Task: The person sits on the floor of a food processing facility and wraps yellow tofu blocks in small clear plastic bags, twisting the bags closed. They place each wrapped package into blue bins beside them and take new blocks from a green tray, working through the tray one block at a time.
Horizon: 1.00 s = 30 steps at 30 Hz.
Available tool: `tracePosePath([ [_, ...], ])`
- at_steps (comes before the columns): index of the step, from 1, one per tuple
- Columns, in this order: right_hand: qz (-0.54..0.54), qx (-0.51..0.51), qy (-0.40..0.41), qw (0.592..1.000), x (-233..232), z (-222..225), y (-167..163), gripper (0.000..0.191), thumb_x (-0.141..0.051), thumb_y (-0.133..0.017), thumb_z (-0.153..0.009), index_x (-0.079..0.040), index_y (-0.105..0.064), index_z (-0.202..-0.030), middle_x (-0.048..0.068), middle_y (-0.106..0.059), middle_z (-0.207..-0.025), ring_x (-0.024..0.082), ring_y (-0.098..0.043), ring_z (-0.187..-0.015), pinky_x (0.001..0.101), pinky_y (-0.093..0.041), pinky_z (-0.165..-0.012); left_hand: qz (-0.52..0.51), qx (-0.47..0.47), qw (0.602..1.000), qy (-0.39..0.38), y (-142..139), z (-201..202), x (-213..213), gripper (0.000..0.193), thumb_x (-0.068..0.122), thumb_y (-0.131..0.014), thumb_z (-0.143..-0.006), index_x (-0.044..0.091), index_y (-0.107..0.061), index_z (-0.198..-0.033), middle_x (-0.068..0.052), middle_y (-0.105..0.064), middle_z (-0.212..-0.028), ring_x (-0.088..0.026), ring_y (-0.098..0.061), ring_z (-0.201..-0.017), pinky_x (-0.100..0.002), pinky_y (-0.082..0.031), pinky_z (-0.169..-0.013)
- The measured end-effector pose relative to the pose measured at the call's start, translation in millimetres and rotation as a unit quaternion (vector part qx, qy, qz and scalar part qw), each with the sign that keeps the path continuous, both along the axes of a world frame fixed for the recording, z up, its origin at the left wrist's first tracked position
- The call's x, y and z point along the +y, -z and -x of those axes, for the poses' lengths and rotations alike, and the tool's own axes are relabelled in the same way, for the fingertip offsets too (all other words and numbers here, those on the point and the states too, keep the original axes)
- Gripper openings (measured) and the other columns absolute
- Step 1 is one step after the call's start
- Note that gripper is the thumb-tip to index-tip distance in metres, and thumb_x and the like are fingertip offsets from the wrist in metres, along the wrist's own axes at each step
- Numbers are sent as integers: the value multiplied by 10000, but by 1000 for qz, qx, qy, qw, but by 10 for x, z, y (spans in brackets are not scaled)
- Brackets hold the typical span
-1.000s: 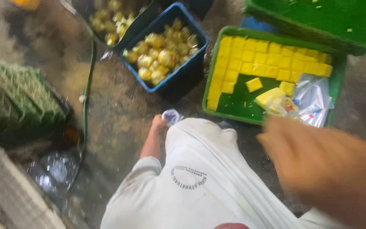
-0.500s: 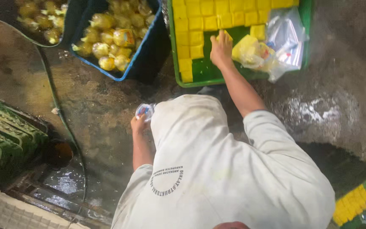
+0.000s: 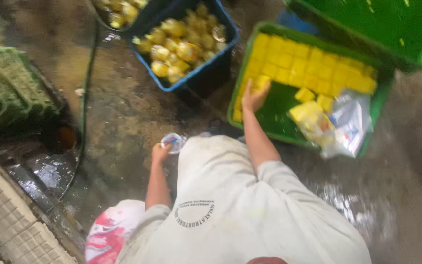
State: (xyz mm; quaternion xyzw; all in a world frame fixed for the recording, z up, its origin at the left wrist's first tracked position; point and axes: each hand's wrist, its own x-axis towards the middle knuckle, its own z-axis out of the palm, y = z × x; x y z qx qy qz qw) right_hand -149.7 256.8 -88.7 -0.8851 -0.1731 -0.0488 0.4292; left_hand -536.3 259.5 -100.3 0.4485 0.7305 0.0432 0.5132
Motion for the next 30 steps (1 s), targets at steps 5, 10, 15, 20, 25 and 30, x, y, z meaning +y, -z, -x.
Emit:
tracePosePath([
  [5, -82, 65, 60, 993, 61, -277, -12, 614, -423, -892, -832, -5, -666, -1221, 182, -742, -1181, 314, -722, -1066, 426, -561, -941, -36, 26, 996, 72, -56, 95, 54, 427, 329, -831, -716, 36, -764, -1019, -102, -760, -912, -222, -738, -863, -397, -570, -793],
  [10, -121, 160, 52, 978, 266, -221, 23, 550, -480, -766, -885, 11, -729, -1129, 185, -765, -1103, 310, -732, -1020, 422, -561, -923, -12, 41, 999, 29, 213, 432, 9, 422, 307, -841, -696, 24, -767, -999, -125, -771, -894, -219, -742, -798, -379, -579, -725],
  [15, 78, -53, 7, 995, 602, -78, 14, 485, -473, -772, -914, -4, -750, -1037, 257, -712, -1095, 393, -683, -983, 512, -537, -885, 16, -34, 998, -48, 151, 261, 233, 360, 271, -823, -710, 25, -800, -972, -85, -763, -839, -185, -696, -713, -366, -548, -620],
  [20, -122, 401, -128, 899, 735, -199, -142, 407, -406, -715, -915, -46, -725, -1105, 139, -724, -1064, 304, -744, -895, 556, -574, -836, -72, -147, 986, 4, -51, -601, 741, 385, 260, -777, -702, 120, -791, -1060, -81, -788, -945, -173, -714, -833, -370, -574, -762],
  [25, -204, 726, -156, 639, 621, -336, -350, 378, -458, -701, -830, -134, -693, -1025, 84, -741, -945, 283, -740, -804, 512, -619, -745, -121, -194, 970, 84, -164, -1410, 1016, 338, 292, -825, -774, 63, -736, -1007, -64, -742, -871, -159, -698, -762, -344, -560, -703],
  [30, -102, 515, -184, 831, 571, -286, -317, 364, -199, -865, -795, -93, -675, -1086, 59, -723, -1025, 206, -719, -861, 432, -610, -754, -53, -365, 929, 15, -224, -1877, 1049, 338, 240, -850, -835, 16, -677, -1020, -29, -648, -800, -107, -567, -632, -289, -465, -532],
])
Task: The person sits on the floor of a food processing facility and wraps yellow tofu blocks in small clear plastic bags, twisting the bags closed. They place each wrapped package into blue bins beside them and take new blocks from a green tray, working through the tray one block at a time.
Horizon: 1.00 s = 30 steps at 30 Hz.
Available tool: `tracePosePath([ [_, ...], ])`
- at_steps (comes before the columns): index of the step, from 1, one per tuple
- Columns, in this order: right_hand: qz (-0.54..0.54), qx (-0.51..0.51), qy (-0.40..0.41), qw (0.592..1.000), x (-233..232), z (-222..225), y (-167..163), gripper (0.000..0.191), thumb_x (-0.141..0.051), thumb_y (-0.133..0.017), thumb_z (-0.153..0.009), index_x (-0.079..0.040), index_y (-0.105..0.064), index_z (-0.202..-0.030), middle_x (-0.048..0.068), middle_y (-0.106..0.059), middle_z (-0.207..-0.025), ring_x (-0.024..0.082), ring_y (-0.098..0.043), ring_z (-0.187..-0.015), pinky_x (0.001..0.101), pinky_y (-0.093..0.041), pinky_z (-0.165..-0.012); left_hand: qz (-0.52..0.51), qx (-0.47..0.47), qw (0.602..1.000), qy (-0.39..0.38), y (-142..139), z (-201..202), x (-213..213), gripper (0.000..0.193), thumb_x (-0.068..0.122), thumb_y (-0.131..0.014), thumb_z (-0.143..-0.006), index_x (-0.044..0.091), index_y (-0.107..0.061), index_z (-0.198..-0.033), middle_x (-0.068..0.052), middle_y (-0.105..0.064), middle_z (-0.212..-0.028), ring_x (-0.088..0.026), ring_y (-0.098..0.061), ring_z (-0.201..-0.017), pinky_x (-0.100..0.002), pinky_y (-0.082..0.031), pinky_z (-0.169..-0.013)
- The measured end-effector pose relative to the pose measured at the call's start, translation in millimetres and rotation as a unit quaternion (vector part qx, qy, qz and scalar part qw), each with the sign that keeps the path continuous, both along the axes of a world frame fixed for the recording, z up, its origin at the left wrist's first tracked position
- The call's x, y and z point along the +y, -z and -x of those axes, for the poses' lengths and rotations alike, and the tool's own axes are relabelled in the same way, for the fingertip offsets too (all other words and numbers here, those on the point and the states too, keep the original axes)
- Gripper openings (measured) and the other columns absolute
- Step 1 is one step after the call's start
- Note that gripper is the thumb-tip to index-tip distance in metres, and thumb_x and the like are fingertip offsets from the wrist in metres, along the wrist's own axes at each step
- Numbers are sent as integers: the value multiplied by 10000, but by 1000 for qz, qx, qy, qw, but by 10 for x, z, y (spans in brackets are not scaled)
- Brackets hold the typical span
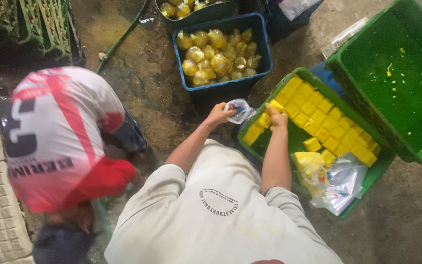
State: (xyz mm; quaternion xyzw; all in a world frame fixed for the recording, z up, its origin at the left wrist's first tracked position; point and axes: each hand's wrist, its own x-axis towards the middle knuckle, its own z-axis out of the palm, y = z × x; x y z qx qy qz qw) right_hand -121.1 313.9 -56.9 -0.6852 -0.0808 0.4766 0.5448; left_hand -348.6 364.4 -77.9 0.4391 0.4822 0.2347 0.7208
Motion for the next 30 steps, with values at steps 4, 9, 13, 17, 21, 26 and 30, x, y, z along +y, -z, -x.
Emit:
tracePosePath([
  [4, -56, -36, 91, 994, -189, -107, 45, 450, -185, -898, -764, -18, -695, -1129, 78, -746, -1068, 186, -729, -901, 370, -613, -804, 19, -28, 999, 3, -33, -65, -16, 474, 227, -874, -764, 48, -643, -1136, -14, -682, -859, -110, -616, -668, -274, -506, -551],
  [9, 126, -450, 30, 884, -867, -368, 16, 678, -236, -867, -658, 38, -586, -1211, 214, -704, -1052, 368, -685, -946, 489, -566, -820, -2, -35, 993, 113, -170, -352, -150, 592, 175, -898, -704, 36, -618, -1206, -6, -718, -972, -102, -693, -815, -267, -591, -635],
  [13, 180, -554, -67, 810, -1291, -593, 125, 568, -169, -832, -736, 14, -615, -1228, 175, -708, -1086, 320, -695, -965, 451, -578, -830, -65, 47, 965, 249, -207, -1024, -622, 549, 151, -875, -725, 0, -663, -1209, -83, -747, -959, -175, -700, -770, -346, -586, -632],
  [17, 82, -252, -19, 964, -1681, -914, 73, 466, -102, -797, -814, -10, -644, -1244, 136, -711, -1119, 272, -705, -984, 413, -590, -840, -305, 125, 881, 339, -52, -1474, -1303, 538, 168, -868, -710, 8, -586, -1139, -235, -720, -875, -400, -707, -808, -492, -567, -725],
  [21, -141, 66, 109, 982, -2296, -1013, -81, 380, -36, -762, -891, -34, -673, -1261, 97, -715, -1153, 224, -715, -1003, 375, -602, -849, -411, 133, 834, 342, 123, -1612, -1625, 307, 67, -686, -835, 22, -561, -1112, -279, -684, -978, -513, -649, -921, -583, -510, -757],
  [26, -166, 147, 8, 975, -2547, -734, 14, 356, -76, -746, -870, -47, -633, -1206, 76, -712, -1116, 212, -724, -1009, 397, -624, -878, -334, 135, 871, 334, 155, -1839, -1506, 349, 241, -734, -806, -26, -581, -971, -320, -669, -865, -521, -649, -839, -571, -528, -713],
  [30, 98, -327, -40, 939, -2154, -383, 429, 333, -119, -827, -838, -25, -668, -1116, 191, -712, -1055, 386, -684, -987, 477, -546, -869, -288, 163, 885, 328, 156, -1887, -1482, 275, 258, -615, -938, -12, -666, -916, -333, -676, -890, -508, -670, -899, -561, -550, -777],
])
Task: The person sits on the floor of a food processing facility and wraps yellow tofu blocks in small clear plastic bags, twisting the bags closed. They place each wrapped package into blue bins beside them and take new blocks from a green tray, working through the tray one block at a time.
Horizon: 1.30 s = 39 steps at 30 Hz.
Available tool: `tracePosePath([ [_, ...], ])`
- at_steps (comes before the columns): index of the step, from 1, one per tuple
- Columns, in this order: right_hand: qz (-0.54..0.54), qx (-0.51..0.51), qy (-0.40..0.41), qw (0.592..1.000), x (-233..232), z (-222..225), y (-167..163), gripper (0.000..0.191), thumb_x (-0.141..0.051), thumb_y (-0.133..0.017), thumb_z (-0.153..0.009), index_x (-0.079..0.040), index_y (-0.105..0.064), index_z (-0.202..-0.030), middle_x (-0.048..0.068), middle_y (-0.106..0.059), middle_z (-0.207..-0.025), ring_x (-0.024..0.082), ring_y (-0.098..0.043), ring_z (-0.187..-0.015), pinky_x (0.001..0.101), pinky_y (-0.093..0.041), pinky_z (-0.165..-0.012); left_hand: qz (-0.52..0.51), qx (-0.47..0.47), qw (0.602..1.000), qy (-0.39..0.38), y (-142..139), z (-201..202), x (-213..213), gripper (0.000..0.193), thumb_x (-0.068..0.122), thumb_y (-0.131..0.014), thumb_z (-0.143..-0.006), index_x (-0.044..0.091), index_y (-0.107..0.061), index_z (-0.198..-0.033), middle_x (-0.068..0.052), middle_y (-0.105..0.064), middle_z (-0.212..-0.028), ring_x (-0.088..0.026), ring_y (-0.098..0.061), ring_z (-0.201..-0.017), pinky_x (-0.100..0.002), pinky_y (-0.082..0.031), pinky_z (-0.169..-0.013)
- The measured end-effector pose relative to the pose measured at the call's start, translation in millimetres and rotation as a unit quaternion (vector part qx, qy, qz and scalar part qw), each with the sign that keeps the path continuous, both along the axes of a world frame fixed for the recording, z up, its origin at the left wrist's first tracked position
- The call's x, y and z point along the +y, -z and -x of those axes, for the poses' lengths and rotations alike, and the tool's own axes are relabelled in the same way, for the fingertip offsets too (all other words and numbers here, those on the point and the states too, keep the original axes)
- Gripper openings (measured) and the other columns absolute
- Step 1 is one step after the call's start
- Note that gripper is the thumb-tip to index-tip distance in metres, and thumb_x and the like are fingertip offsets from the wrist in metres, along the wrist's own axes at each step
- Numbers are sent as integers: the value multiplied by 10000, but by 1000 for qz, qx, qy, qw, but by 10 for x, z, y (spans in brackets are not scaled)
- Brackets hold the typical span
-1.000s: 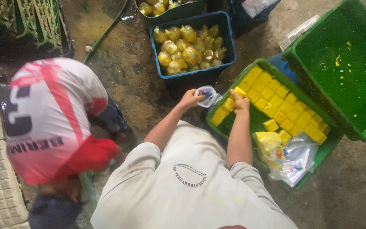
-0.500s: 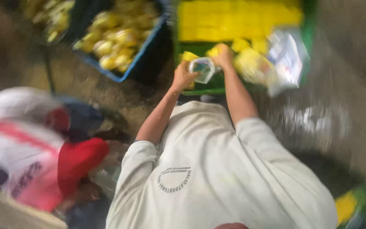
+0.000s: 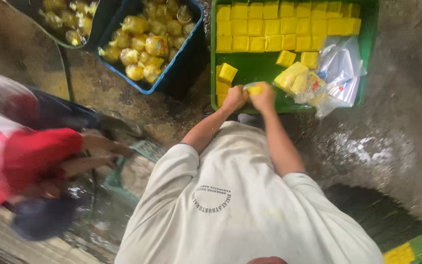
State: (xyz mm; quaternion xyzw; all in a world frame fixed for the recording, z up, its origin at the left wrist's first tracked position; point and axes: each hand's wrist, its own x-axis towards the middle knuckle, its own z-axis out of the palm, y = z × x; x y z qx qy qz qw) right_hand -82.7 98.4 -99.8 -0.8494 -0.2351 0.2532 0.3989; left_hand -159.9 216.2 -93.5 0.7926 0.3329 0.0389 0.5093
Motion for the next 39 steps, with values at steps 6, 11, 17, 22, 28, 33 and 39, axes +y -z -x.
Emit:
tracePosePath([
  [6, 37, -167, -118, 978, 235, 75, 89, 380, -117, -774, -752, 17, -630, -1077, 292, -670, -1080, 470, -629, -1032, 506, -513, -894, -88, -124, 988, 19, 125, 212, -12, 203, 176, -558, -972, 4, -645, -907, -282, -662, -882, -501, -649, -859, -568, -540, -776],
  [11, 85, 30, -150, 985, 242, -90, -63, 363, -214, -767, -834, -29, -682, -1134, 250, -720, -1105, 368, -699, -1050, 470, -540, -893, -170, -126, 973, 96, 131, 212, 32, 242, 168, -637, -850, -28, -616, -990, -244, -620, -950, -453, -633, -844, -540, -530, -722],
  [17, 154, -122, -108, 975, 562, -417, -392, 312, -265, -660, -942, -70, -769, -1161, 202, -753, -1108, 370, -732, -1057, 461, -569, -929, -117, 69, 988, 75, -68, 15, 15, 348, 388, -623, -939, 76, -675, -1084, -163, -618, -1154, -377, -608, -1088, -493, -507, -904],
  [22, -23, -103, -287, 952, 1468, -172, -427, 969, -220, -930, -598, 68, -460, -1395, 316, -494, -1381, 476, -524, -1287, 507, -449, -1038, -183, 100, 973, 102, -44, -102, -20, 442, 441, -653, -879, 110, -647, -1172, -184, -624, -1212, -411, -605, -1107, -512, -511, -914],
  [28, 198, -108, -247, 943, 1637, 24, -547, 642, -225, -784, -805, -175, -557, -1404, 229, -547, -1281, 430, -583, -1178, 481, -507, -1012, -111, 80, 989, 54, 43, -37, 28, 594, 505, -690, -807, 150, -615, -1278, -208, -632, -1280, -452, -601, -1130, -536, -517, -926],
  [33, 155, -260, -213, 929, 1643, 64, -540, 549, -118, -785, -740, -147, -587, -1252, 195, -588, -1200, 435, -592, -1143, 507, -522, -896, -178, 57, 980, 62, 40, 23, 93, 685, 483, -764, -704, 149, -619, -1285, -233, -614, -1316, -505, -567, -1150, -546, -527, -884],
  [39, 119, -33, -72, 990, 1428, -372, -404, 454, -202, -849, -792, -169, -695, -1218, 150, -738, -1150, 300, -735, -1036, 402, -582, -908, -125, 124, 983, 52, 28, -15, 143, 464, 369, -765, -753, 119, -701, -1139, -184, -666, -1248, -426, -613, -1174, -521, -558, -899],
])
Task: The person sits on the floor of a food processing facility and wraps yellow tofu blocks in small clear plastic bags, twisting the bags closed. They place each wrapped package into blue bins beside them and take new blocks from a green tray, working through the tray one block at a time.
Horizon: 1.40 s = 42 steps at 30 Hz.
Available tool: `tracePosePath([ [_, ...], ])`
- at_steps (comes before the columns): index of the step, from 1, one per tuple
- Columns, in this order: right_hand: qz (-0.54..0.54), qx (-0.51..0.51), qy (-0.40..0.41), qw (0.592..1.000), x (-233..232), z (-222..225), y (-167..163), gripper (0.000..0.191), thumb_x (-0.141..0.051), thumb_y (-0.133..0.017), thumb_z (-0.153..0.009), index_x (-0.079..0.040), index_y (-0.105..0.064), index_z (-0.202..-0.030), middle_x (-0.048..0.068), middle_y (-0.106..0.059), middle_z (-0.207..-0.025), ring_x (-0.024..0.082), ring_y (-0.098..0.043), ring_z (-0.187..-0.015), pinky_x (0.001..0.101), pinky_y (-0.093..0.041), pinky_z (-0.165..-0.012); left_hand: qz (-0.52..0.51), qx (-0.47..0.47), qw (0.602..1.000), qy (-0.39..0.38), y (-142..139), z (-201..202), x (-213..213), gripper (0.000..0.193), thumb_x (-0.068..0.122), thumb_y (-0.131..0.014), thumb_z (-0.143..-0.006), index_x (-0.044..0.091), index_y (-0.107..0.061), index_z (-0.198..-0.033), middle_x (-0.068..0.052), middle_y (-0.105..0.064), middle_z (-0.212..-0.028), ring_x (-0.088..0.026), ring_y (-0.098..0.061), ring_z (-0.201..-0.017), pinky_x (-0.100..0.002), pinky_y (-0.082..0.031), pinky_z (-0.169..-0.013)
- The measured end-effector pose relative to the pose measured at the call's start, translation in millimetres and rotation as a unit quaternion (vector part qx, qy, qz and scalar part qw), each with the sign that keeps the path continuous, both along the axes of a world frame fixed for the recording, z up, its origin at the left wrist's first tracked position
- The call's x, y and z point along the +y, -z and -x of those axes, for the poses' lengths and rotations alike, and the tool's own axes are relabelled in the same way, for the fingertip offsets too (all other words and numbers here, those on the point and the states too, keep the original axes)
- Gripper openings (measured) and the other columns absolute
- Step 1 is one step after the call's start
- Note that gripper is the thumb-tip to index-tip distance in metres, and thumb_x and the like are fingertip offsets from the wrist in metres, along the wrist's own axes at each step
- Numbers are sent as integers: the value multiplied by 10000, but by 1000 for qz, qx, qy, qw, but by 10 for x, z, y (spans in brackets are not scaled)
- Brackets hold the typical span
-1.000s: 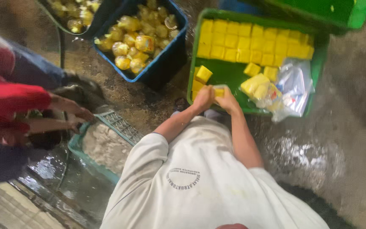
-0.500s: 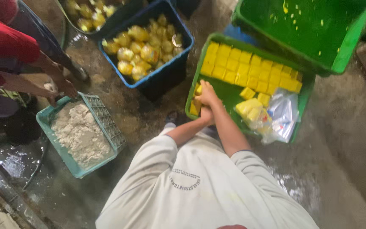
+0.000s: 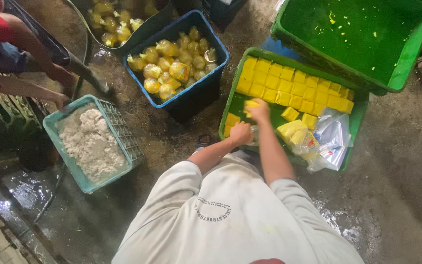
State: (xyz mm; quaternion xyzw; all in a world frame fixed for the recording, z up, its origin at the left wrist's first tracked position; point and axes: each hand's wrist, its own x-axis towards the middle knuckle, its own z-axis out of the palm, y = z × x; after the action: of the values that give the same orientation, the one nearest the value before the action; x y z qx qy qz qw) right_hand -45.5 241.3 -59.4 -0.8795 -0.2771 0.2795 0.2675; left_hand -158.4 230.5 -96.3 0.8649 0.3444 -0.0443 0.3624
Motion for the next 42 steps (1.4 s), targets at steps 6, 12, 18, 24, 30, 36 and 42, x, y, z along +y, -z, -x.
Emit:
tracePosePath([
  [6, -294, 566, 170, 752, -1236, -415, -120, 397, -211, -650, -976, -89, -603, -1350, 98, -673, -1250, 249, -682, -1097, 390, -577, -845, -7, -130, 992, 0, 73, -26, 80, 334, 254, -772, -712, 104, -743, -1009, -179, -704, -1080, -378, -670, -1049, -494, -556, -892],
  [12, -21, 38, 14, 999, -1221, 216, 183, 363, -150, -821, -829, -54, -736, -1169, 141, -736, -1004, 326, -726, -902, 428, -569, -778, 119, -69, 990, 18, 85, -163, 83, 273, 211, -737, -756, 87, -791, -992, -202, -750, -959, -380, -732, -942, -473, -591, -839],
  [18, -159, 216, 56, 962, -1132, 268, 222, 583, -103, -802, -693, -174, -585, -1229, 58, -713, -1012, 190, -695, -842, 364, -551, -707, 247, -49, 957, -144, 108, -226, 129, 512, 258, -741, -847, 81, -603, -1307, -234, -742, -1001, -374, -725, -977, -460, -568, -862],
  [24, -48, -4, 30, 998, -1360, 59, 263, 315, -162, -758, -888, -28, -700, -1167, 140, -731, -986, 205, -664, -851, 389, -554, -767, 387, -356, 846, 85, 157, -100, 218, 558, 311, -686, -894, 93, -589, -1399, -121, -788, -1182, -231, -765, -1139, -341, -595, -974],
  [30, -1, 5, -67, 998, -1509, -165, 46, 275, -178, -647, -982, -73, -767, -1206, 113, -755, -1020, 163, -679, -898, 352, -540, -823, 246, -4, 956, 162, 168, -275, 230, 573, 408, -840, -740, 89, -746, -1207, -157, -781, -1089, -278, -759, -977, -387, -585, -862],
  [36, -217, 72, 100, 968, -1095, -1059, -167, 438, -288, -654, -954, 9, -674, -1276, 93, -735, -1152, 187, -687, -1015, 358, -558, -920, 203, -62, 957, 196, 187, -200, 95, 438, 385, -756, -795, 163, -755, -1172, -172, -753, -1098, -357, -708, -1025, -447, -548, -873],
  [42, 229, -321, 24, 919, -741, -784, -2, 890, -574, -795, -774, 28, -501, -1360, 343, -612, -1238, 489, -579, -1153, 602, -449, -975, 130, -97, 970, 183, 119, -64, 140, 445, 340, -757, -745, 159, -766, -1152, -179, -762, -1074, -372, -712, -1013, -458, -558, -900],
])
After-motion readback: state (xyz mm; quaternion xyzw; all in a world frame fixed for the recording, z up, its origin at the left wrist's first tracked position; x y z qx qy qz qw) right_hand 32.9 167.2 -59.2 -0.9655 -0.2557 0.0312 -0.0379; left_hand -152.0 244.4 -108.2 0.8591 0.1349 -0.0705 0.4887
